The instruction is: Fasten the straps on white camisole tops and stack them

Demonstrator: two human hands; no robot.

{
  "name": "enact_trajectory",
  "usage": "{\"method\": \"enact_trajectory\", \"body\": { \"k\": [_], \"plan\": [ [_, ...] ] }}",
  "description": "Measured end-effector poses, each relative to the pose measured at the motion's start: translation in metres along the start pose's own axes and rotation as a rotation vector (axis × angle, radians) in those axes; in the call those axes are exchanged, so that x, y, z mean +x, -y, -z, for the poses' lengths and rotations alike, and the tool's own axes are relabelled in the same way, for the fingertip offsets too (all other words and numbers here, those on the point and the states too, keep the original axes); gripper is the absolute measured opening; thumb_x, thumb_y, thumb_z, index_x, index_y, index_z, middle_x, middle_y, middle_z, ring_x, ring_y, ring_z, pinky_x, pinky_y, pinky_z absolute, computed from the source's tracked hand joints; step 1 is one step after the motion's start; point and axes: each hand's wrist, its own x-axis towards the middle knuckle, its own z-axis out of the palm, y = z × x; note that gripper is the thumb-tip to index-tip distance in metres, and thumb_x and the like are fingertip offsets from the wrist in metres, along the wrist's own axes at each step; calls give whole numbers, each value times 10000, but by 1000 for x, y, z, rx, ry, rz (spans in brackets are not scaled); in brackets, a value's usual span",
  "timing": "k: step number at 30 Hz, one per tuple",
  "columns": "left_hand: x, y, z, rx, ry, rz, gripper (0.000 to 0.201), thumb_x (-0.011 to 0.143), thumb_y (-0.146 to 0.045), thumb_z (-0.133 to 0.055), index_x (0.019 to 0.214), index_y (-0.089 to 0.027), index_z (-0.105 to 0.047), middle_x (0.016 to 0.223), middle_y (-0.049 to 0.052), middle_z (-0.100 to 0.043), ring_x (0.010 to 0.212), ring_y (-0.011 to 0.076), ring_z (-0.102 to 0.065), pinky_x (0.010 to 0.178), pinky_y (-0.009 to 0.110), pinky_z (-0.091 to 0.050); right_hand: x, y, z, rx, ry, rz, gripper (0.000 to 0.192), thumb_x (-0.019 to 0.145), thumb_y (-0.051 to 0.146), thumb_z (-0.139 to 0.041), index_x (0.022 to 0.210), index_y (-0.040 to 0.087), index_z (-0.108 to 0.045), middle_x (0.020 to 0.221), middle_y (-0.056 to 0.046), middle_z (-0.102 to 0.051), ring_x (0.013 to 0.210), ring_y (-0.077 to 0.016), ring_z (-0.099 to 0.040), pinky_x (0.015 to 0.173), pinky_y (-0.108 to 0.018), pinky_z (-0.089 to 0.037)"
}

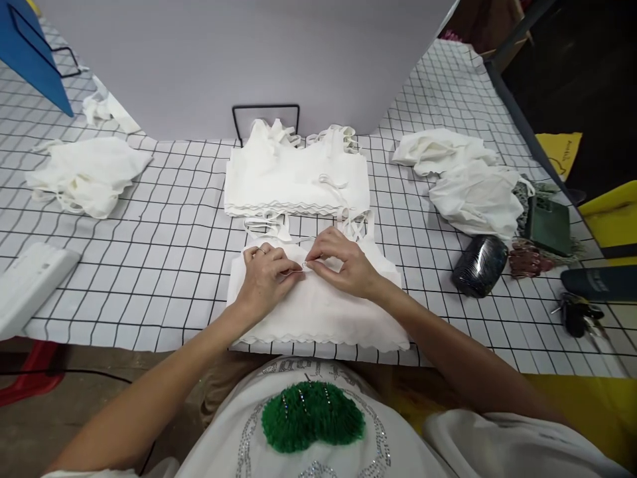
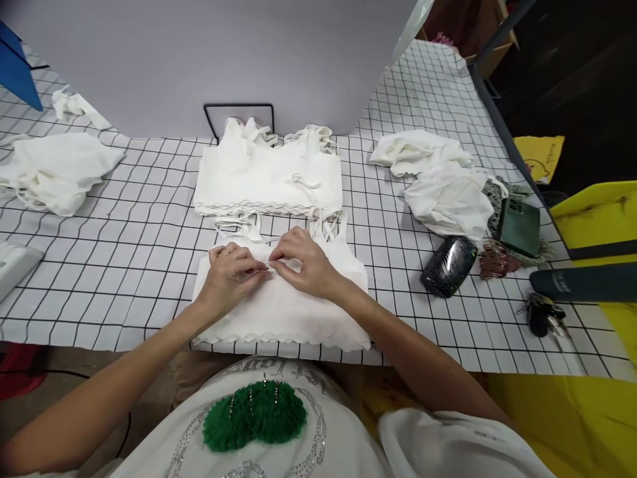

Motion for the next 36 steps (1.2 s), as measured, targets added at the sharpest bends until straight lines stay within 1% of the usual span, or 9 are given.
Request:
{"method": "enact_trajectory", "body": {
  "k": [4,10,18,21,26,31,36],
  "plan": [
    [-1,2,-3,-38,-24,-16,109,843,-279,-732,748,-227,-726,694,3,-628,792,210,-521,855,419,-275,-4,-3,-8,-41,13,32,130,929,195,-584,808,224,-622,741,-35,-613,866,-218,-525,801,-408,-433],
    [-1,3,-6,-50,-38,-31,117,849,-271,-717,740,-228,-717,678,0,-616,800,212,-518,846,413,-277,-7,-6,-10,-98,41,52,130,932,171,-565,822,219,-616,748,-37,-602,877,-220,-507,804,-410,-413],
    [-3,4,-8,-11,-67,-88,132,869,-263,-716,748,-212,-701,682,-10,-626,793,198,-527,820,395,-290,-5,-6,-11,-87,2,109,114,921,131,-566,847,205,-611,749,-30,-602,867,-215,-516,811,-413,-403],
    [-4,5,-9,-2,-85,-109,129,872,-254,-722,755,-204,-699,686,-12,-627,796,195,-532,813,393,-295,-6,-7,-12,-88,20,104,116,922,128,-564,851,207,-610,749,-28,-597,879,-218,-517,821,-416,-401],
    [-4,6,-9,-2,-77,-105,111,872,-263,-726,775,-212,-710,691,-12,-633,801,197,-537,816,401,-299,-8,-8,-12,-103,37,108,122,928,124,-557,854,203,-612,751,-32,-589,869,-219,-506,796,-412,-389],
    [-4,6,-9,-17,-101,-128,109,864,-240,-738,766,-204,-705,676,-20,-621,788,189,-529,805,393,-295,-8,-8,-11,-102,22,124,121,931,125,-559,853,202,-611,751,-31,-590,864,-215,-501,794,-411,-391],
    [-4,6,-10,-15,-111,-136,119,864,-234,-734,755,-201,-700,667,-19,-621,781,189,-532,810,396,-296,-7,-6,-11,-90,30,99,126,936,134,-549,856,208,-611,761,-35,-593,882,-220,-512,815,-419,-398]
  ]
}}
